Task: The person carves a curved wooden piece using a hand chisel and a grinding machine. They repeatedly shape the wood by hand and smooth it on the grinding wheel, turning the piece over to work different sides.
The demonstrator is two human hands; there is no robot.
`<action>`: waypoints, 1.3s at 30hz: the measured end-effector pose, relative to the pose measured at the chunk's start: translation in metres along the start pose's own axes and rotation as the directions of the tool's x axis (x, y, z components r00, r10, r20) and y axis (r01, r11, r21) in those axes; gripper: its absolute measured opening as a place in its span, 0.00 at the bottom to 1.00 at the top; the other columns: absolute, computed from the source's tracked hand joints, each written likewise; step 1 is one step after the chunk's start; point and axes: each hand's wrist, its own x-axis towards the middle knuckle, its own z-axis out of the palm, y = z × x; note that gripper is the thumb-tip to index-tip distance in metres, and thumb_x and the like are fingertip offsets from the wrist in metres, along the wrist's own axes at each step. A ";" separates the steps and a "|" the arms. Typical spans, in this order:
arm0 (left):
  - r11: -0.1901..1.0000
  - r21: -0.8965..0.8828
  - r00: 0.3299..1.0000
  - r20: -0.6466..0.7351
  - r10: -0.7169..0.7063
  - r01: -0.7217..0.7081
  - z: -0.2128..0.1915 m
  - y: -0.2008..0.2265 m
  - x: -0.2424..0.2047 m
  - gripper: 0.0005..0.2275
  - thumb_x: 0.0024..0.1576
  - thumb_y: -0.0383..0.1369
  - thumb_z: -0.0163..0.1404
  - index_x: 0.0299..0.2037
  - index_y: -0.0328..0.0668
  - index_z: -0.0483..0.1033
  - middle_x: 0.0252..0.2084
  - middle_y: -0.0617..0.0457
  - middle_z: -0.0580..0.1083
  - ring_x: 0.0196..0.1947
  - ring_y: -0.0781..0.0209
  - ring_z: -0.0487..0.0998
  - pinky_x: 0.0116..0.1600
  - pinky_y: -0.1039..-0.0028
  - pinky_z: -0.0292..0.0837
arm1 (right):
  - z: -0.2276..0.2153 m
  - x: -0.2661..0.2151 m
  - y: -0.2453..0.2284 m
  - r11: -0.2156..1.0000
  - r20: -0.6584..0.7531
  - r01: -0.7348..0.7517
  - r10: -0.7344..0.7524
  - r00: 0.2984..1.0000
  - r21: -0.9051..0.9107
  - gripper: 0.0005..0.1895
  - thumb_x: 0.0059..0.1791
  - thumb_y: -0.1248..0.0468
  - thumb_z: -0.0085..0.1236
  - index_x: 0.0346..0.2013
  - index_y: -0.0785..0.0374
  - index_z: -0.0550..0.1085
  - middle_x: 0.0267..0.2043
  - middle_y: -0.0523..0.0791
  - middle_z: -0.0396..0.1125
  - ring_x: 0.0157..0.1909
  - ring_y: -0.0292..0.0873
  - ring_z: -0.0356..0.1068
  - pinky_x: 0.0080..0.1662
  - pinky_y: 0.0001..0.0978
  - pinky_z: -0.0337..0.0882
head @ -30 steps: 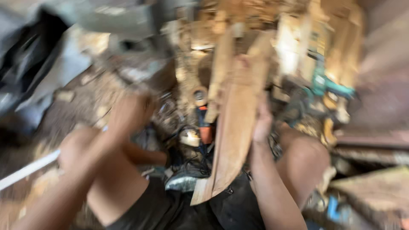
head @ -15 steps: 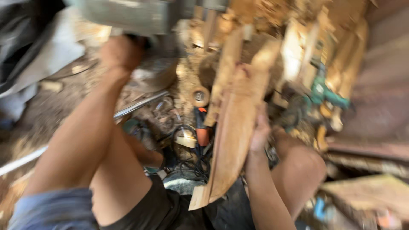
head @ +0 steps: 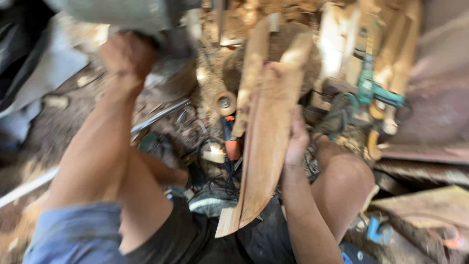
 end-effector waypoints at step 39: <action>0.205 -0.714 0.743 0.636 -0.211 0.669 -0.055 0.166 -0.166 0.18 0.66 0.33 0.46 0.63 0.30 0.66 0.61 0.42 0.73 0.58 0.56 0.75 0.62 0.69 0.68 | -0.191 0.088 0.048 0.918 -0.786 -0.342 0.058 0.616 -0.200 0.35 0.51 0.38 0.48 0.54 0.68 0.69 0.44 0.50 0.70 0.45 0.46 0.71 0.45 0.37 0.73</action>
